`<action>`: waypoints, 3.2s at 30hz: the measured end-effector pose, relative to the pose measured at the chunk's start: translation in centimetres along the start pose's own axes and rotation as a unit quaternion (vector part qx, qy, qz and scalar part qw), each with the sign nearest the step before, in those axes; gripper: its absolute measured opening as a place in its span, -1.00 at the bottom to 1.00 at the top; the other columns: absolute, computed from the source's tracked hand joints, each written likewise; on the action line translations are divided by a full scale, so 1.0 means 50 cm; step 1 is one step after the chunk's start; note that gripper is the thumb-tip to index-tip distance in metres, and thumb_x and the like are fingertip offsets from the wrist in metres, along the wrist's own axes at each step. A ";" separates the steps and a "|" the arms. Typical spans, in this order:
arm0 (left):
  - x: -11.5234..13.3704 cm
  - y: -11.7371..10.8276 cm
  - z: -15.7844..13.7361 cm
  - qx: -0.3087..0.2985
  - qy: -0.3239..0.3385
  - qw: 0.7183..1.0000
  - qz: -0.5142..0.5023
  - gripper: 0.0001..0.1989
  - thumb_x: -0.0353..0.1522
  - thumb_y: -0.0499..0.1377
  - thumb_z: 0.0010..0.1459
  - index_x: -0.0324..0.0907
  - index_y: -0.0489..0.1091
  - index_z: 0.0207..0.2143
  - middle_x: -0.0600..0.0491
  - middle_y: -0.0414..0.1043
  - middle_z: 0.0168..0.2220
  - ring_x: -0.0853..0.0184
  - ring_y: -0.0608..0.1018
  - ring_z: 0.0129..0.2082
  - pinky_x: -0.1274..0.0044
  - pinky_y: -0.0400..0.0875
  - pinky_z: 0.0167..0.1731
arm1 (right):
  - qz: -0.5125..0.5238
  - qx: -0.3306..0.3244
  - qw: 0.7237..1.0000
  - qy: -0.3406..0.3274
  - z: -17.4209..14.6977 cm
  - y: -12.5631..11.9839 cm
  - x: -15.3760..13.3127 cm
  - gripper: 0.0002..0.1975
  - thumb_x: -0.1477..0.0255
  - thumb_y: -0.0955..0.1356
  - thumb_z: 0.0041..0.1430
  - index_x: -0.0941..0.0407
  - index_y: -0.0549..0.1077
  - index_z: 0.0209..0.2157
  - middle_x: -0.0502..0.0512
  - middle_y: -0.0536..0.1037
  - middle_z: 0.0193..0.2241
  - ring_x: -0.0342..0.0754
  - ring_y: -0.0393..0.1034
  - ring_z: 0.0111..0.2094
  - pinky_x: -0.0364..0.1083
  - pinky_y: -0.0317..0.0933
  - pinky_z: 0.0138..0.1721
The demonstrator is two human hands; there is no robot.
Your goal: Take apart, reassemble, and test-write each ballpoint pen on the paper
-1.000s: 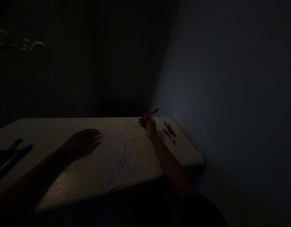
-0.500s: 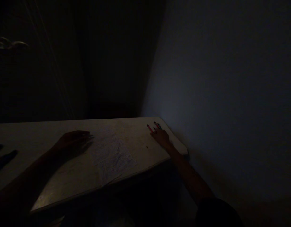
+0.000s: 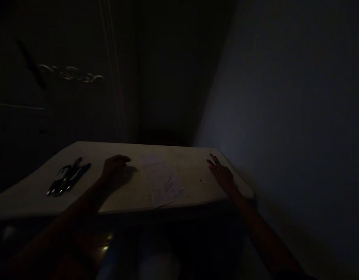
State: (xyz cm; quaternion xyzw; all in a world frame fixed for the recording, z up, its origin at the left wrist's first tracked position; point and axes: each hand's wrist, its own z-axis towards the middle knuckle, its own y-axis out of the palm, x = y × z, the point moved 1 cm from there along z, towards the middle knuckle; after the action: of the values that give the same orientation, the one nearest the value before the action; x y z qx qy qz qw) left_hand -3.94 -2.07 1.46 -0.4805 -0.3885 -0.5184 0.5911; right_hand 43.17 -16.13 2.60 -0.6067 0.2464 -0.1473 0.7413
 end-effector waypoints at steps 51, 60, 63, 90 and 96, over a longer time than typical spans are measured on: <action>0.085 -0.018 0.029 -0.045 0.078 0.839 0.536 -0.73 -0.26 0.18 0.21 -0.20 0.62 -0.19 -0.10 0.58 -0.16 0.18 0.60 -0.17 0.46 0.43 -0.14 | 0.322 -0.060 0.892 -0.311 0.055 0.124 -0.406 -0.59 0.13 0.27 0.22 0.12 0.44 -0.56 0.06 0.49 -0.56 -0.06 0.33 -0.48 -0.08 0.08 -0.39; 0.062 0.301 0.089 -0.074 0.227 0.932 0.273 -0.82 -0.31 0.22 0.21 -0.19 0.57 -0.38 -0.08 0.57 -0.35 0.22 0.57 -0.32 0.44 0.42 -0.23 | 0.514 -0.104 0.811 -0.258 0.073 0.150 -0.422 -0.46 -0.10 0.20 0.22 0.08 0.42 -0.43 0.02 0.45 -0.56 -0.06 0.31 -0.50 -0.09 0.20 -0.42; 0.037 0.337 0.110 -0.064 0.162 0.979 0.108 -0.80 -0.29 0.18 0.21 -0.18 0.53 -0.40 0.00 0.56 -0.43 0.31 0.56 -0.42 0.50 0.43 -0.34 | 0.518 -0.080 0.813 -0.252 0.084 0.154 -0.412 -0.48 -0.08 0.21 0.23 0.07 0.41 -0.46 0.04 0.48 -0.51 -0.05 0.34 -0.45 -0.09 0.23 -0.37; 0.009 0.219 0.097 -0.066 -0.015 0.988 -0.140 -0.44 0.00 0.39 -0.10 -0.23 0.44 -0.21 -0.07 0.59 -0.32 0.32 0.59 -0.58 0.57 0.35 -0.63 | 0.509 -0.045 0.810 -0.290 0.068 0.145 -0.396 -0.72 0.17 0.48 0.04 0.08 0.60 -0.31 0.14 0.63 -0.30 0.04 0.49 -0.28 0.02 0.35 -0.19; 0.008 0.220 0.102 -0.037 -0.024 0.985 -0.166 -0.44 0.02 0.38 -0.08 -0.24 0.45 -0.22 -0.04 0.57 -0.37 0.39 0.54 -0.63 0.59 0.30 -0.65 | 0.518 -0.050 0.807 -0.278 0.074 0.146 -0.397 -0.66 0.09 0.40 0.13 0.09 0.59 -0.33 0.13 0.61 -0.33 0.01 0.47 -0.32 0.00 0.36 -0.21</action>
State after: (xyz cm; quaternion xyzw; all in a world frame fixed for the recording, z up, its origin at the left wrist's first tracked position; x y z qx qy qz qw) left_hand 7.18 2.77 1.23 -0.4430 -0.4578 -0.6114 0.4694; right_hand 27.98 -1.20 -0.24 -0.4404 0.3150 0.4461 0.7126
